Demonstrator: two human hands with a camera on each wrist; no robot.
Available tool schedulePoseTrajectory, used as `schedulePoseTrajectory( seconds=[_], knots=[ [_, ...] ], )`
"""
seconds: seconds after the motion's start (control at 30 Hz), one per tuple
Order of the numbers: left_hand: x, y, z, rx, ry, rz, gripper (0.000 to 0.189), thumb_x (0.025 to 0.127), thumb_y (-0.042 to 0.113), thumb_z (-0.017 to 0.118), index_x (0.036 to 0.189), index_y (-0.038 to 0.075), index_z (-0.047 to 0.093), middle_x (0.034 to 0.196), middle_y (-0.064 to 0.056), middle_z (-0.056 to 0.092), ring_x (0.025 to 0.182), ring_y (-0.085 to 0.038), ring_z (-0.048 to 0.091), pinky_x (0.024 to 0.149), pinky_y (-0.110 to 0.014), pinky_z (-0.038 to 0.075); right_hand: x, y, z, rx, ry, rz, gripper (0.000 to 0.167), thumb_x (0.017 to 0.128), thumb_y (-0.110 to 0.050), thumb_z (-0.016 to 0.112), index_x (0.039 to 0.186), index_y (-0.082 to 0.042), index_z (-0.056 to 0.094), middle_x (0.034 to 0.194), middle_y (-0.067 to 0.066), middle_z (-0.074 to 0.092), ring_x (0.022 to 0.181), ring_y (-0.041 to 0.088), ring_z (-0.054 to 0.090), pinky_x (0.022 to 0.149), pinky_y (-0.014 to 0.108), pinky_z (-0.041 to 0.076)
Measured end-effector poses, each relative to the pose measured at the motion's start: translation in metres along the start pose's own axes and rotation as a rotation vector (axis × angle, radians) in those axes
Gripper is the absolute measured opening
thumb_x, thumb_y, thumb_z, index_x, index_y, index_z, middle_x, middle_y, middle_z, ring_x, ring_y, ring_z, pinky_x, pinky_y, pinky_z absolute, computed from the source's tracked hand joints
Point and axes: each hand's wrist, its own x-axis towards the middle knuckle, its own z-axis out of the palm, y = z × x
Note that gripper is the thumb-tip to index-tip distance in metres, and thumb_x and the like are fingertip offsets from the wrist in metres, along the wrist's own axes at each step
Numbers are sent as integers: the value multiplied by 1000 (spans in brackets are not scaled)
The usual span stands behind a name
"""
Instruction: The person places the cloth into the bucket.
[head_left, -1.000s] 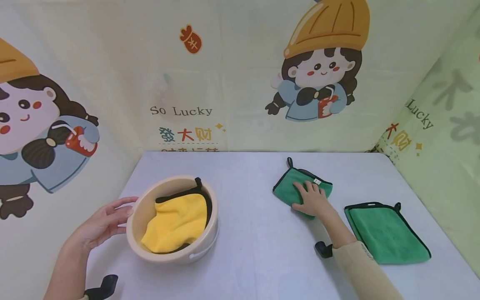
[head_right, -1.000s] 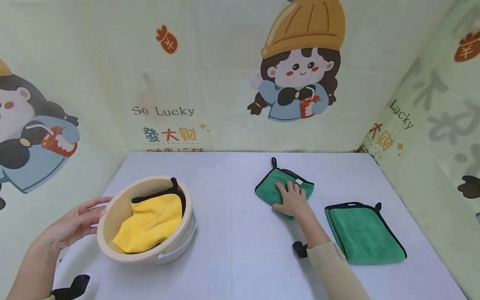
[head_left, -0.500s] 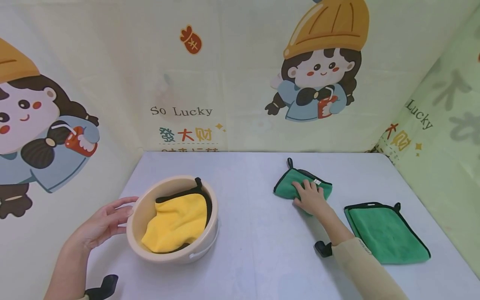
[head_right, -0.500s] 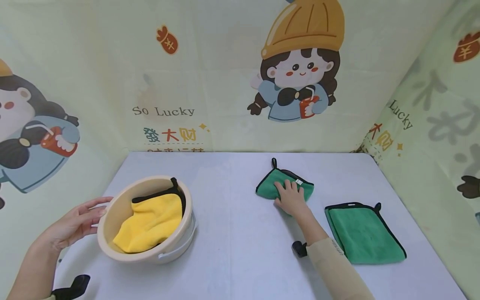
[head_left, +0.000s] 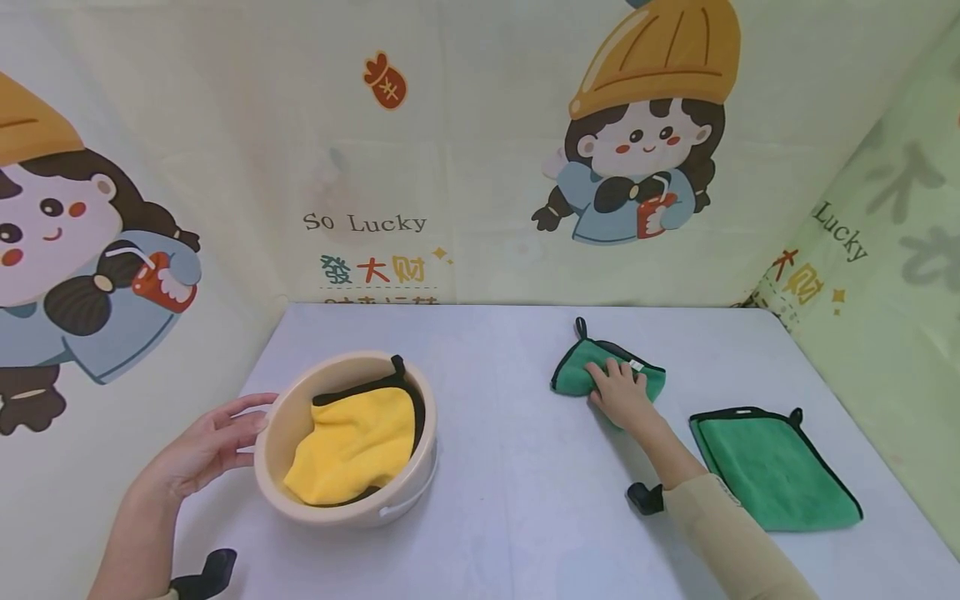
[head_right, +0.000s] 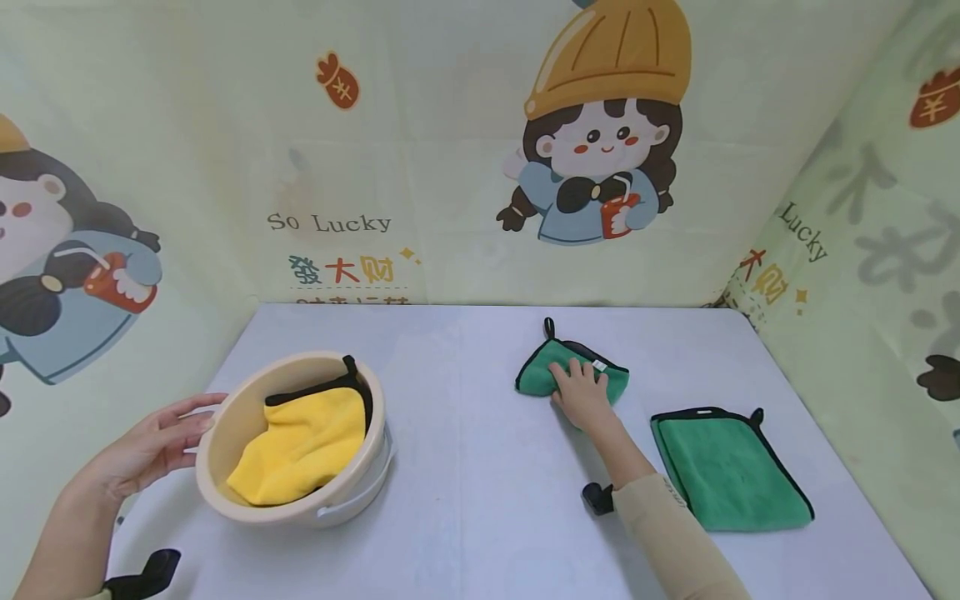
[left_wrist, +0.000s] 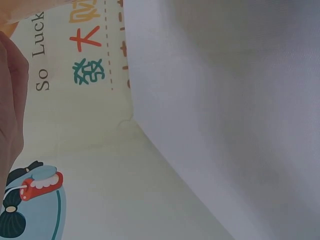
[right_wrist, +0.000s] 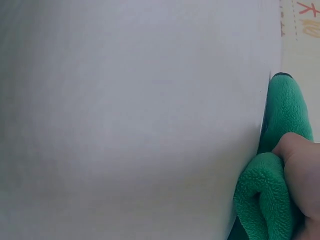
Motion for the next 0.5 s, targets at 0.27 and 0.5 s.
schedulePoseTrajectory(
  seconds=[0.27, 0.5],
  knots=[
    [0, 1, 0, 8, 6, -7, 29, 95, 16, 47, 111, 39, 51, 107, 17, 61, 92, -14, 65, 77, -34, 53, 2, -2, -4, 17, 87, 20, 36, 90, -19, 56, 122, -11, 41, 108, 22, 40, 102, 41, 38, 76, 59, 35],
    [0, 1, 0, 4, 14, -13, 28, 95, 16, 47, 111, 39, 51, 106, 17, 61, 91, -14, 65, 77, -34, 53, 6, -9, -22, 44, 177, 13, 33, 92, -18, 52, 122, -9, 42, 103, 22, 41, 95, 39, 39, 76, 58, 34]
  ],
)
